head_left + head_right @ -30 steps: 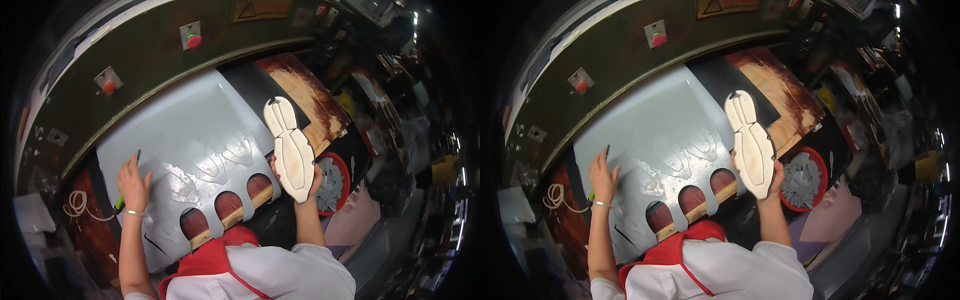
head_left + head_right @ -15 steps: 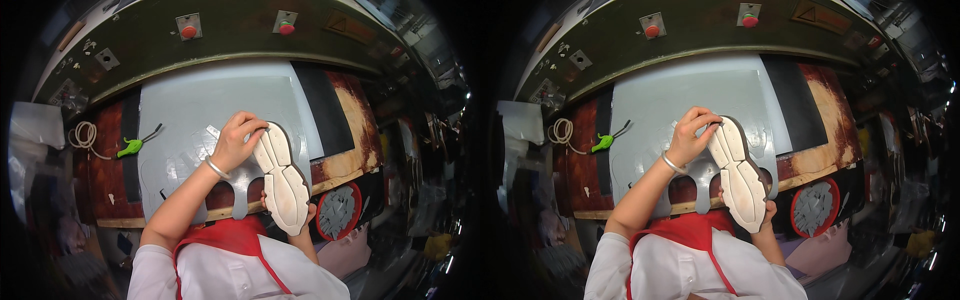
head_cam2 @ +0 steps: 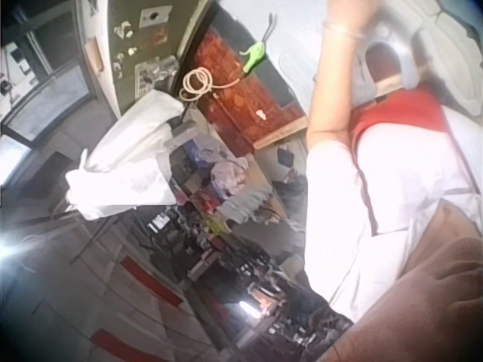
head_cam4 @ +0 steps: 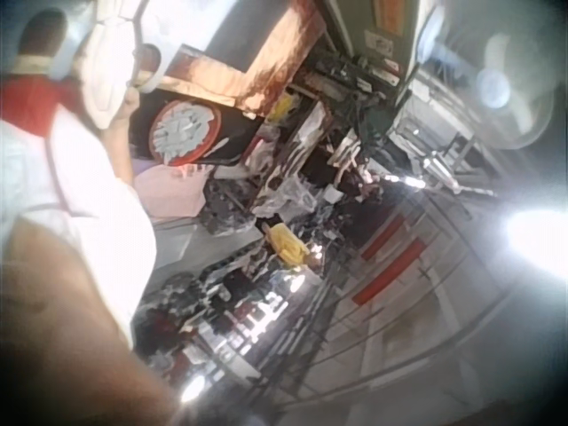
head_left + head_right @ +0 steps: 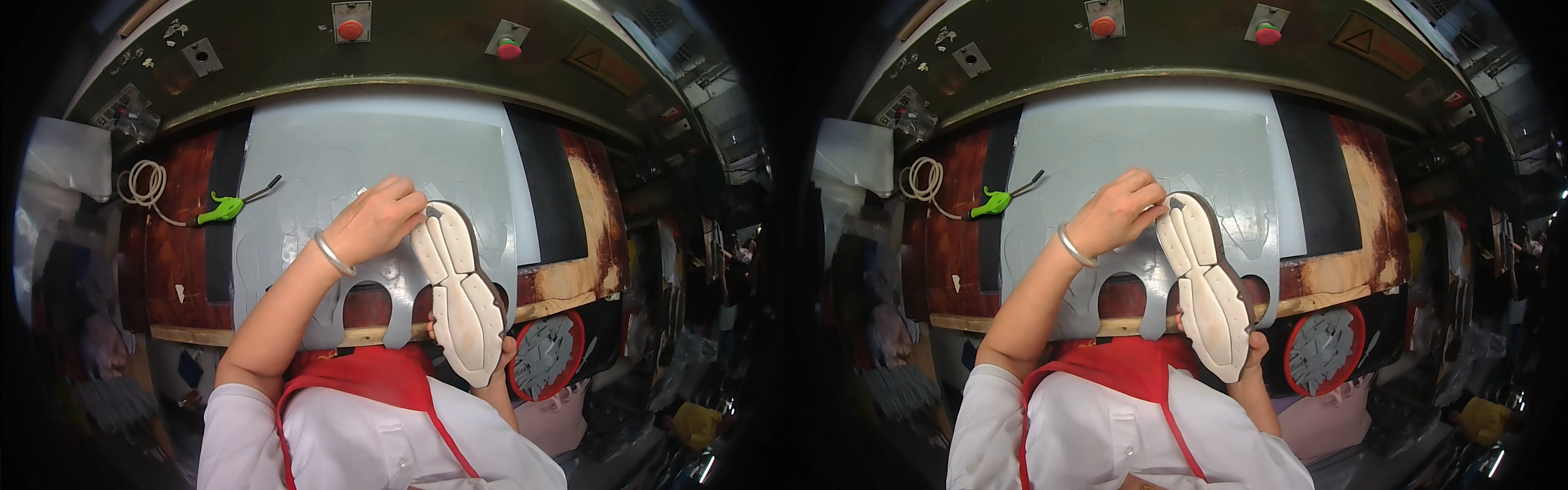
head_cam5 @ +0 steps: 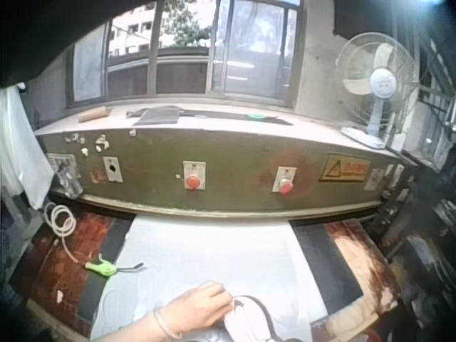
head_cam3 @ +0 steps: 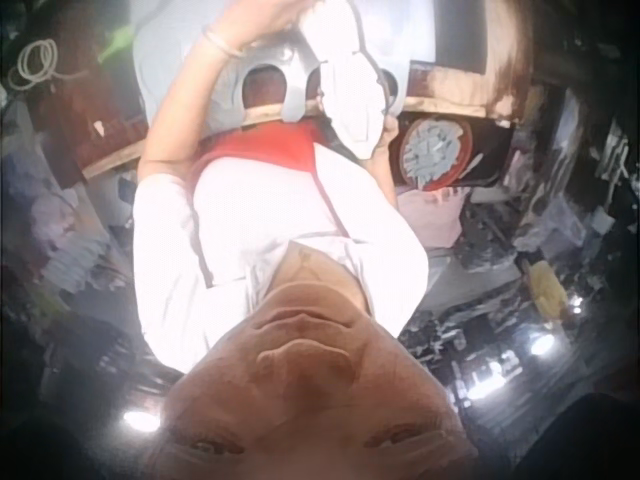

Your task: The person places a shoe-shaped template on a sheet of gray material, presses it into a hydraulic press, and removes the cut piece. They repeat this cycle multiple times, stacking the cut pieces and discarding the leftover material. The person also briefly walks to collect more sheets and returns to continue cutting.

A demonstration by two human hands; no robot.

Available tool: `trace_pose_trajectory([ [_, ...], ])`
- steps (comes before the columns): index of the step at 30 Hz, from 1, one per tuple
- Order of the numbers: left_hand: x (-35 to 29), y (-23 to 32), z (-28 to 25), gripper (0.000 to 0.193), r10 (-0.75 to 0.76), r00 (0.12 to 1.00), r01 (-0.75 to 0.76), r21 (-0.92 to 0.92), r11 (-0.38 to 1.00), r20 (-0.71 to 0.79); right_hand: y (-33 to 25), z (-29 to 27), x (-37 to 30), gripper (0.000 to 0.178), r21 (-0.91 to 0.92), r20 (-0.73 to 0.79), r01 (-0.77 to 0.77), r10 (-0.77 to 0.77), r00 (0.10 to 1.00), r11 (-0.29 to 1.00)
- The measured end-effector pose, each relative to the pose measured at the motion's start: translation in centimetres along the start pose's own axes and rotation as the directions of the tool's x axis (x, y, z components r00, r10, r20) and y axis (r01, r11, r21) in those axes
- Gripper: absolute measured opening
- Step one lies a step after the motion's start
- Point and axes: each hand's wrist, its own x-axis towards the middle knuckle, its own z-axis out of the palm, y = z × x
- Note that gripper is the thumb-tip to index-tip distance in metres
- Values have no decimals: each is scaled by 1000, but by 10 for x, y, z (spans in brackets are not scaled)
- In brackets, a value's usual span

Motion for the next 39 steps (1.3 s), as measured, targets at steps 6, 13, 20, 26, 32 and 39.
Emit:
trace_pose_trajectory([
  [6,-5,10,6,13,-141,986,116,-242,963,-87,-1,-2,1,109,101,52,10,-15,999,995],
  [13,-6,7,16,12,16,983,-23,-36,999,-183,-1,1,0,112,27,-1,4,-4,1000,1000],
  [20,-10,4,20,17,93,972,-99,-21,995,-217,1,2,2,114,28,29,-29,29,999,999],
  [26,-9,17,20,10,-326,925,262,-297,918,-192,0,2,0,112,2,18,-5,5,1000,1000],
  [32,-7,20,14,10,-395,906,333,-323,886,-150,-2,1,0,111,3,30,-28,28,999,1000],
  [39,-11,24,22,13,-412,889,371,-217,903,-197,4,0,0,107,13,50,-21,20,999,1000],
])
